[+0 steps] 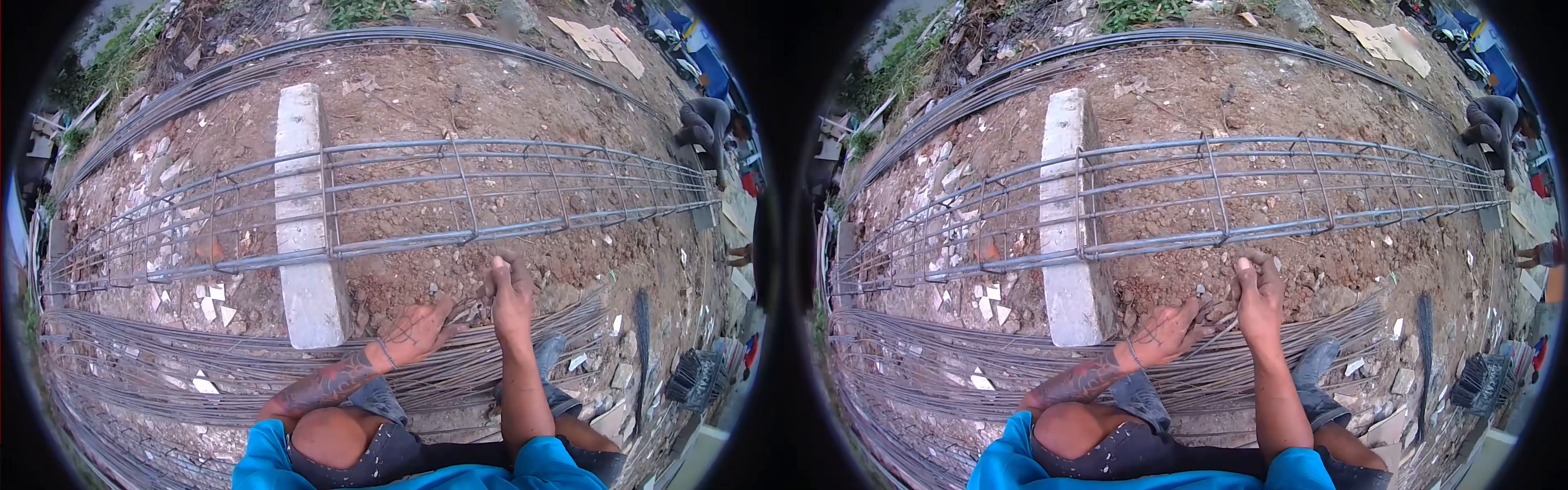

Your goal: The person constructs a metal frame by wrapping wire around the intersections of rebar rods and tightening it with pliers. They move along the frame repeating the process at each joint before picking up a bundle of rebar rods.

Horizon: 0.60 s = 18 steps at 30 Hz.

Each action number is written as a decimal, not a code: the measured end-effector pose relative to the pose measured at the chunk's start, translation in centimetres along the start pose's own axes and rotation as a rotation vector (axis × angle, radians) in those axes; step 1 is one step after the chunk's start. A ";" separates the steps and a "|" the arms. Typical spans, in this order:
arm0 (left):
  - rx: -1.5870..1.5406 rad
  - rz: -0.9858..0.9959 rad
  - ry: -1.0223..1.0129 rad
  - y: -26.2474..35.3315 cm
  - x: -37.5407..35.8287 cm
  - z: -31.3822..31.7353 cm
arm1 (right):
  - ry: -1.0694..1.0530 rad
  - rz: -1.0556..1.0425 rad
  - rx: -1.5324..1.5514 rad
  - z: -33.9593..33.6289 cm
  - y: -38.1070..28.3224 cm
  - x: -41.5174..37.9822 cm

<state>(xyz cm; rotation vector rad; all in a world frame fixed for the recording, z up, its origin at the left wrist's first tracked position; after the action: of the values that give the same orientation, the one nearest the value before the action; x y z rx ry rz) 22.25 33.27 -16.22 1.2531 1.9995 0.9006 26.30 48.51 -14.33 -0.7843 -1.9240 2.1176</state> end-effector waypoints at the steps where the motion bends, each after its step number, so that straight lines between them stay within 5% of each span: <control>1: 0.005 -0.043 0.017 -0.5 -0.3 0.3 | -0.001 -0.006 -0.090 0.3 -0.2 0.2; 4: -0.055 0.094 0.107 -0.7 -0.4 0.8 | 0.120 -0.128 -0.059 -0.4 -0.1 0.5; 9: -0.063 0.052 0.100 0.1 -0.2 1.3 | 0.394 -0.337 0.241 -0.8 0.5 0.2; 13: -0.148 0.000 0.057 -0.5 -0.6 1.9 | 0.192 -0.009 0.745 -0.7 1.8 1.2; 18: -0.429 0.068 0.021 0.6 0.0 0.3 | 0.044 0.173 0.680 -0.8 1.8 0.7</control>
<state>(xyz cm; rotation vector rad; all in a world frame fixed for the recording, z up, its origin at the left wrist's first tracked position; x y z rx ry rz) 22.78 33.54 -15.86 1.0712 1.6659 1.2970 26.51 49.25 -16.24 -0.8408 -1.0079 2.5791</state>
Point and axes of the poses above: each hand's wrist, its own x-axis towards the middle knuckle, its own z-axis out of the palm, y = z × x, the point moved 4 cm from there along x, towards the middle knuckle, and after that the axes turned 11 degrees about -y, right-handed, at the moved point
